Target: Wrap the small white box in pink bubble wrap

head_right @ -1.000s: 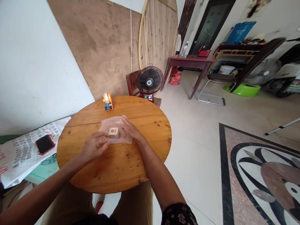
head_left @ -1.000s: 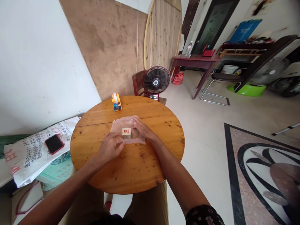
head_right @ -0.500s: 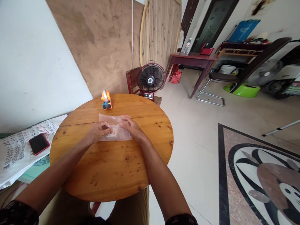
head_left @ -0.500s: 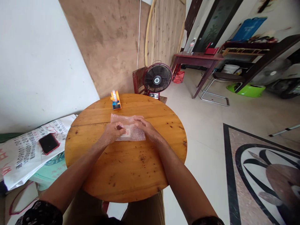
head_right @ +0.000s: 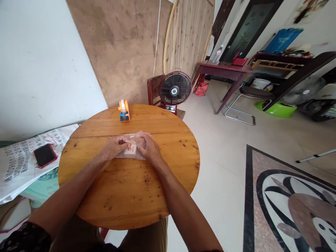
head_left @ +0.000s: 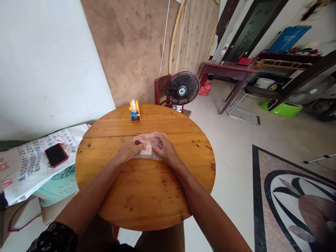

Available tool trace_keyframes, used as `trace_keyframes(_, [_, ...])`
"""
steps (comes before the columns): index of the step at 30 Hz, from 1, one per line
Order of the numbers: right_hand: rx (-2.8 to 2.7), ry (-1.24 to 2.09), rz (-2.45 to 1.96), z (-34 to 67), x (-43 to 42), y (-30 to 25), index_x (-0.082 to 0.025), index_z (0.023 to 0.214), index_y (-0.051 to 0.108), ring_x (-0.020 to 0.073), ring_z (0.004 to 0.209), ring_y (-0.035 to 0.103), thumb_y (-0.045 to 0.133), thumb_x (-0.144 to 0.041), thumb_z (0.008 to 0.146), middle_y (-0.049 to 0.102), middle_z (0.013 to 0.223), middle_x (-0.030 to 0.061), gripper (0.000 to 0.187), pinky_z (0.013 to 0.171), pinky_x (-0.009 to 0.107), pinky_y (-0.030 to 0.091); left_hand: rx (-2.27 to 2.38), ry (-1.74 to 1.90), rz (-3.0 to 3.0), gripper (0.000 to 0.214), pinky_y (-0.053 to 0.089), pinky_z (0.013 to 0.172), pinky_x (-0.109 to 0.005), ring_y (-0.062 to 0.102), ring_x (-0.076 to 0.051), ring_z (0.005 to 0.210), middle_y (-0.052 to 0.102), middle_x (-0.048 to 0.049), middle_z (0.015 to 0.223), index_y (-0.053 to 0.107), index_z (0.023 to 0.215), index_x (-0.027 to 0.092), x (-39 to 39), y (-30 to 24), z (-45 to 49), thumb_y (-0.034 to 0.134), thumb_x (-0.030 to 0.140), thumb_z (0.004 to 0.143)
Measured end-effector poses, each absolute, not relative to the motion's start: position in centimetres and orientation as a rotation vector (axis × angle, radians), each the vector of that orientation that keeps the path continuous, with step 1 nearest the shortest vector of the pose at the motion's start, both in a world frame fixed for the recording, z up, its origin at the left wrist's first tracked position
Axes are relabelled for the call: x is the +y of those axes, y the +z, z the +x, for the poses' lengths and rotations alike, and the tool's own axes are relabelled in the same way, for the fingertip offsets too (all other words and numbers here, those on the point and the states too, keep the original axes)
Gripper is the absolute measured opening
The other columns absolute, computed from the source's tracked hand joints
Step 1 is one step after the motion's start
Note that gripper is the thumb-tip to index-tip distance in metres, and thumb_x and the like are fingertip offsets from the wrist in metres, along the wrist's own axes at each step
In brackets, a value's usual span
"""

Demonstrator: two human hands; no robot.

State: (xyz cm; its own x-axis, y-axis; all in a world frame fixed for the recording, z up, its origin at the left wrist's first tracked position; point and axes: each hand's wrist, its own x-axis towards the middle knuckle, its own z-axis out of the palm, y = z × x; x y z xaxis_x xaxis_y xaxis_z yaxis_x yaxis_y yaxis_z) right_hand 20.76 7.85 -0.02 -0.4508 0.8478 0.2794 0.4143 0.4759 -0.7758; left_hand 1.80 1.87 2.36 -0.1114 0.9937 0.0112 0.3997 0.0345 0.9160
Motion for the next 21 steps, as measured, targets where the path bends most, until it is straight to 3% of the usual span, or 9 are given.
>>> trace_keyframes(2, [-2.134, 0.687, -0.948, 20.7, 7.6, 0.1, -0.02, 0.12, 0.062, 0.0274, 0.118, 0.054, 0.059, -0.019, 0.073, 0.061, 0.128, 0.0125, 0.047, 0.104, 0.044, 0.041, 1.596, 1.068, 1.439, 0.017, 0.03, 0.048, -0.021, 0.043, -0.009, 0.05, 0.058, 0.0029, 0.057, 0.062, 0.063, 0.017, 1.9, 2.3, 1.8, 0.062, 0.034, 0.067])
trace_keyframes(4, [-2.244, 0.477, -0.839, 20.7, 7.3, 0.3, -0.021, 0.115, 0.064, 0.0269, 0.124, 0.05, 0.053, -0.014, 0.077, 0.061, 0.13, 0.0119, 0.041, 0.107, 0.045, 0.038, 1.591, 1.074, 1.436, 0.016, 0.03, 0.048, -0.021, 0.042, -0.009, 0.05, 0.058, 0.0034, 0.055, 0.062, 0.063, 0.017, 2.0, 2.3, 1.7, 0.062, 0.032, 0.068])
trace_keyframes(7, [-2.363, 0.229, -0.731, 20.8, 6.7, 0.8, -0.022, 0.105, 0.068, 0.0265, 0.119, 0.052, 0.049, -0.014, 0.084, 0.065, 0.123, 0.0104, 0.03, 0.101, 0.044, 0.039, 1.58, 1.077, 1.431, 0.016, 0.03, 0.048, -0.021, 0.041, -0.009, 0.049, 0.056, 0.0042, 0.054, 0.061, 0.063, 0.017, 2.1, 2.2, 1.7, 0.064, 0.033, 0.069])
trace_keyframes(11, [-2.446, 0.139, -0.61, 20.5, 5.6, 1.4, -0.023, 0.107, 0.069, 0.0258, 0.121, 0.052, 0.051, -0.029, 0.094, 0.069, 0.116, 0.0084, 0.023, 0.1, 0.041, 0.035, 1.565, 1.093, 1.431, 0.017, 0.034, 0.051, -0.021, 0.044, -0.01, 0.052, 0.056, 0.0041, 0.057, 0.057, 0.063, 0.018, 2.3, 2.0, 1.7, 0.063, 0.033, 0.069])
trace_keyframes(18, [-2.584, 0.054, -0.678, 20.0, 4.8, 1.5, -0.02, 0.111, 0.068, 0.0248, 0.102, 0.058, 0.059, -0.032, 0.091, 0.066, 0.124, 0.0101, 0.025, 0.089, 0.04, 0.033, 1.546, 1.033, 1.477, 0.022, 0.04, 0.059, -0.024, 0.054, -0.014, 0.066, 0.063, 0.0006, 0.073, 0.062, 0.076, 0.018, 1.4, 3.4, 0.2, 0.065, 0.039, 0.069])
trace_keyframes(21, [-2.639, 0.016, -0.681, 20.0, 4.7, 1.9, -0.023, 0.116, 0.067, 0.0259, 0.105, 0.055, 0.056, -0.032, 0.092, 0.066, 0.119, 0.0106, 0.028, 0.09, 0.04, 0.031, 1.596, 0.974, 1.469, 0.024, 0.036, 0.055, -0.023, 0.049, -0.013, 0.058, 0.057, 0.0032, 0.065, 0.061, 0.075, 0.018, 0.6, 3.7, -1.2, 0.066, 0.04, 0.068])
